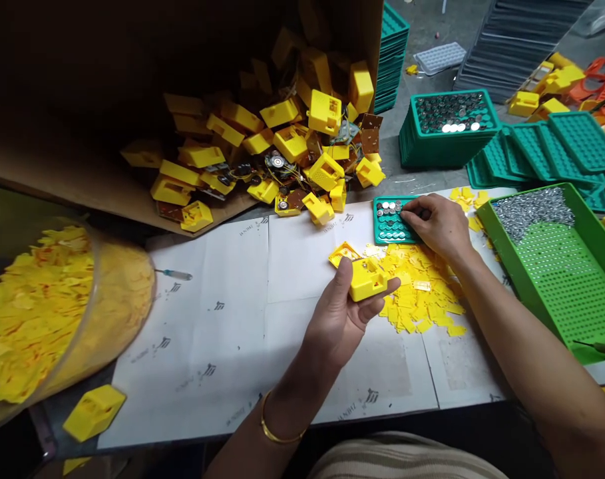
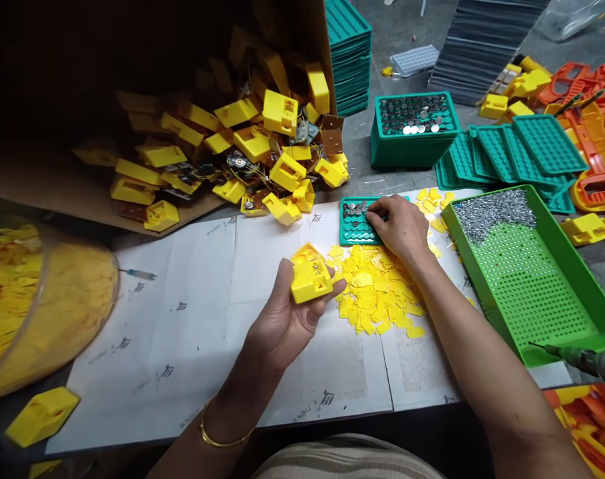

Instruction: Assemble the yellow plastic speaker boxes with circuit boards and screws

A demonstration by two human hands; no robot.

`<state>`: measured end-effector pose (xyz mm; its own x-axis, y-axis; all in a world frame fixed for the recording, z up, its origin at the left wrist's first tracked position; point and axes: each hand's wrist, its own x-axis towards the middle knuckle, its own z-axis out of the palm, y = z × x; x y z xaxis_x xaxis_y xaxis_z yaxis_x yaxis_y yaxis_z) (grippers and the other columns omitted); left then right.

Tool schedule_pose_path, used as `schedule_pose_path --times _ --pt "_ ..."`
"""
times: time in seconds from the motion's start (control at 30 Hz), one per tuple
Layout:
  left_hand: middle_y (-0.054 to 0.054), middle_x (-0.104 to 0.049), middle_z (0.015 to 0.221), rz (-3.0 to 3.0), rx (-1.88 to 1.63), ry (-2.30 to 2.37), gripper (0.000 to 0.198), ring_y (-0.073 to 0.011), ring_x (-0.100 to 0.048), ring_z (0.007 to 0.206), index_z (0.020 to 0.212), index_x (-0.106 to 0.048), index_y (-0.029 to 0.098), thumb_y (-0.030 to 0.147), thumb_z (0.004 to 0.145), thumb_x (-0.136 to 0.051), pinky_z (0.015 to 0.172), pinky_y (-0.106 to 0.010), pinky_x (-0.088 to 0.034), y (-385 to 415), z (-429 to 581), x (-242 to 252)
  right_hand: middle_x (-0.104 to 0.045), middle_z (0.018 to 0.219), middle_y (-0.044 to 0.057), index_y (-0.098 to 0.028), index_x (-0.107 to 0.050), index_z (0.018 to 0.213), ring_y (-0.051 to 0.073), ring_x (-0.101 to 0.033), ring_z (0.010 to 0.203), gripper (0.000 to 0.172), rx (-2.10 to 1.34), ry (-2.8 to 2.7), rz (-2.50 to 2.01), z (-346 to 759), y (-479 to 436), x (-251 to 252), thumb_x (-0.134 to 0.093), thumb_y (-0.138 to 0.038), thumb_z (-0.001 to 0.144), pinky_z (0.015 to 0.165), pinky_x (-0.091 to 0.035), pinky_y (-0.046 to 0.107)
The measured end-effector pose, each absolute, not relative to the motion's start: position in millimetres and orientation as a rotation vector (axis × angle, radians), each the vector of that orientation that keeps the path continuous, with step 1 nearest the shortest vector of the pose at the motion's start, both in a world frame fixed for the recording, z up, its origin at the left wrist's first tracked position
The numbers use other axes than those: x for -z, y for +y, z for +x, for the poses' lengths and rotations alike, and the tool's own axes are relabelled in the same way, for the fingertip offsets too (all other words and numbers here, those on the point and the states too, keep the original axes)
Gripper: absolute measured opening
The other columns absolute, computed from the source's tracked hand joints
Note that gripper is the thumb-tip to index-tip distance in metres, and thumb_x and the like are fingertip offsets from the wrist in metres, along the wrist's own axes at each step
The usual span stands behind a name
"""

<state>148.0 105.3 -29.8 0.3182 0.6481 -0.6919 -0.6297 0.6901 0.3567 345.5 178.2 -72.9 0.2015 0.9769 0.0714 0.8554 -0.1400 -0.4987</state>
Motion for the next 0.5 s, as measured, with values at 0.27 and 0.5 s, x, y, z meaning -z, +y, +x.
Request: schedule_pose_path --times 0.27,0.5 --pt "-0.008 -0.068 0.091 0.260 -0.897 0.908 0.049 -0.0180 -0.072 0.067 0.103 -0.059 0.012 0.055 0.081 -0.060 0.041 -0.017 -0.053 103.3 142.5 32.3 -0.068 0.084 0.005 -0.020 -0.072 0.095 0.016 -0.057 0.067 0.021 -0.369 -1.620 -1.862 343.6 171.8 61.9 -0.065 -0.031 0.077 0.064 -0.043 0.031" --pt "-0.009 -0.067 0.100 0.472 -0.891 0.909 0.054 -0.0165 -0.070 0.069 0.112 -0.057 0.015 0.058 0.079 -0.061 0.044 -0.019 -0.054 101.5 139.2 38.2 -0.070 0.083 0.001 -0.022 -0.073 0.087 0.013 -0.061 0.070 0.013 -1.040 -1.771 -1.324 307.9 136.9 17.8 -0.068 -0.029 0.078 0.060 -0.044 0.023"
